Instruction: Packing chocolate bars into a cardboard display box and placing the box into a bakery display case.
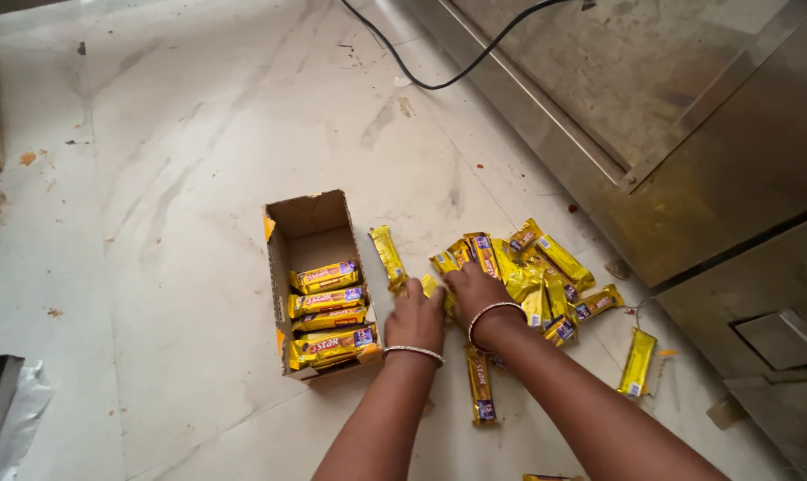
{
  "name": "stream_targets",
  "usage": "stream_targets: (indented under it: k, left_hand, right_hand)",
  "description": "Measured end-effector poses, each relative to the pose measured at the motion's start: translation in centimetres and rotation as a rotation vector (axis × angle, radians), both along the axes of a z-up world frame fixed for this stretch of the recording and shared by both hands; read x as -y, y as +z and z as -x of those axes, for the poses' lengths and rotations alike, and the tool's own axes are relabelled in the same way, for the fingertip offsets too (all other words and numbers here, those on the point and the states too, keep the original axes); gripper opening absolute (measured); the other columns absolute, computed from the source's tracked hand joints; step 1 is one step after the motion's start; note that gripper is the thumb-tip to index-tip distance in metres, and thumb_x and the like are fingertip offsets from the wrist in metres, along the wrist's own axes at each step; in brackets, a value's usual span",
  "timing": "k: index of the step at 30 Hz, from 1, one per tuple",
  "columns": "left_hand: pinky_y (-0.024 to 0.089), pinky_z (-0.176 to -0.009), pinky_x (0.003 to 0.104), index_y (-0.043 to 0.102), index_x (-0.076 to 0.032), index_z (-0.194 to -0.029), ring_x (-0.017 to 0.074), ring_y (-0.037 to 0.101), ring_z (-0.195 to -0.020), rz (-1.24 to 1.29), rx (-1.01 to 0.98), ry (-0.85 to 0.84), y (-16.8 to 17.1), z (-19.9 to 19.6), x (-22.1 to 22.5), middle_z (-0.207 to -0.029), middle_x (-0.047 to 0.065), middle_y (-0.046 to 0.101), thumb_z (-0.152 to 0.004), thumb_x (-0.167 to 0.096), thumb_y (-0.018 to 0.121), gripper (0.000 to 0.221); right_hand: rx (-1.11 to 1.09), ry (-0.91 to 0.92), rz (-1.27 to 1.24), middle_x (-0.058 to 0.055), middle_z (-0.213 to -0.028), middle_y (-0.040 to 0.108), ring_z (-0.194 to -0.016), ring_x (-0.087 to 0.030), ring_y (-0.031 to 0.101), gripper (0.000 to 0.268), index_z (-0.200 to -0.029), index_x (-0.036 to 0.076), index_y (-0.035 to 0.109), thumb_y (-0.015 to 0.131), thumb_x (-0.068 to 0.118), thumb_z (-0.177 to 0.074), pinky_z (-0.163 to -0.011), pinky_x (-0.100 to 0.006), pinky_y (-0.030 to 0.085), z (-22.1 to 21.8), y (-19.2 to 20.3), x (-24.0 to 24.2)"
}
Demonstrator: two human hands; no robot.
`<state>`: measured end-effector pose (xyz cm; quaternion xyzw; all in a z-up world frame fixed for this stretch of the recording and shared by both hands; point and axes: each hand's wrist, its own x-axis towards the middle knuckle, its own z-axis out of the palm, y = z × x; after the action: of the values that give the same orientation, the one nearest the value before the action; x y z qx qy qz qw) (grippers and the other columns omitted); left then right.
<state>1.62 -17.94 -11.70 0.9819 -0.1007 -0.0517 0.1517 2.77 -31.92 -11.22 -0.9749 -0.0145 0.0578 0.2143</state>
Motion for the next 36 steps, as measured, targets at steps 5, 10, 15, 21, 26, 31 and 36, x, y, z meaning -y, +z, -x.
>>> stream_targets:
  k: [5, 10, 15, 21, 26, 31, 36]
  left_hand:
    - [0.049, -0.093, 0.045, 0.07, -0.019, -0.113, 0.0353, 0.054, -0.118, -0.08, 0.238, -0.083, -1.3, 0.4, -0.8, -0.122, 0.015, 0.056, -0.09, -0.016, 0.061, 0.025]
    - [0.04, -0.11, 0.048, 0.073, -0.017, -0.102, 0.0374, 0.053, -0.122, -0.075, 0.326, -0.082, -1.8, 0.3, -0.9, -0.124, 0.016, 0.058, -0.088, -0.019, 0.062, 0.018]
    - [0.037, -0.111, 0.054, 0.072, -0.019, -0.099, 0.0461, 0.049, -0.127, -0.093, 0.425, -0.072, -1.2, 0.5, -1.0, -0.121, 0.015, 0.059, -0.086, -0.02, 0.062, 0.017]
    - [0.055, -0.095, 0.042, 0.061, -0.013, -0.123, 0.0344, 0.054, -0.125, -0.095, 0.131, -0.007, -2.8, 0.2, -1.2, -0.143, 0.013, 0.05, -0.092, -0.014, 0.062, 0.031]
    - [0.056, -0.087, 0.042, 0.049, -0.024, -0.143, 0.0316, 0.054, -0.119, -0.061, 0.1, -0.032, 1.7, 0.2, -1.2, -0.146, 0.01, 0.045, -0.082, -0.009, 0.063, 0.064]
    - [0.056, -0.088, 0.042, 0.051, -0.026, -0.144, 0.0322, 0.053, -0.123, -0.121, -0.009, 0.051, -0.2, -1.0, -0.9, -0.127, 0.005, 0.06, -0.099, -0.016, 0.056, 0.046]
    - [0.043, -0.092, 0.045, 0.053, -0.004, -0.145, 0.0272, 0.051, -0.113, -0.5, 0.285, -0.221, -1.9, -1.4, -0.4, -0.11, 0.01, 0.067, -0.092, -0.035, 0.057, 0.062]
  right_hand:
    - [-0.017, -0.031, -0.012, -0.013, -0.121, 0.06, -0.111, -0.037, 0.062, 0.041, -0.119, 0.016, 0.065, 0.076, 0.008, -0.08, -0.096, -0.044, 0.052, 0.6, 2.7, -1.3]
    - [-0.001, -0.075, -0.043, -0.011, -0.12, 0.062, -0.113, -0.034, 0.062, 0.04, -0.114, 0.016, 0.067, 0.077, 0.005, -0.078, -0.097, -0.042, 0.052, 0.2, 1.7, -1.1]
    - [0.01, -0.122, -0.032, -0.011, -0.123, 0.064, -0.114, -0.033, 0.065, 0.023, -0.111, 0.019, 0.076, 0.067, 0.01, -0.093, -0.099, -0.041, 0.052, -0.6, -2.4, -0.8]
    - [-0.161, 0.015, 0.151, -0.01, -0.128, 0.058, -0.119, -0.03, 0.061, 0.043, -0.114, 0.014, 0.073, 0.086, 0.024, -0.074, -0.103, -0.04, 0.049, -1.0, 2.9, -2.3]
    - [-0.285, -0.013, 0.211, -0.017, -0.144, 0.047, -0.121, -0.034, 0.061, 0.049, -0.122, 0.009, 0.069, 0.086, 0.021, -0.078, -0.103, -0.041, 0.051, -0.9, 3.7, -3.5]
    - [-0.282, -0.087, 0.2, -0.02, -0.15, 0.048, -0.124, -0.036, 0.064, 0.038, -0.123, -0.001, 0.069, 0.076, 0.014, -0.088, -0.103, -0.043, 0.053, -2.0, 0.6, -2.9]
    - [-0.273, -0.04, 0.202, -0.021, -0.151, 0.043, -0.126, -0.038, 0.059, 0.03, -0.121, 0.002, 0.069, 0.067, 0.01, -0.093, -0.104, -0.044, 0.05, -2.1, 1.6, -2.7]
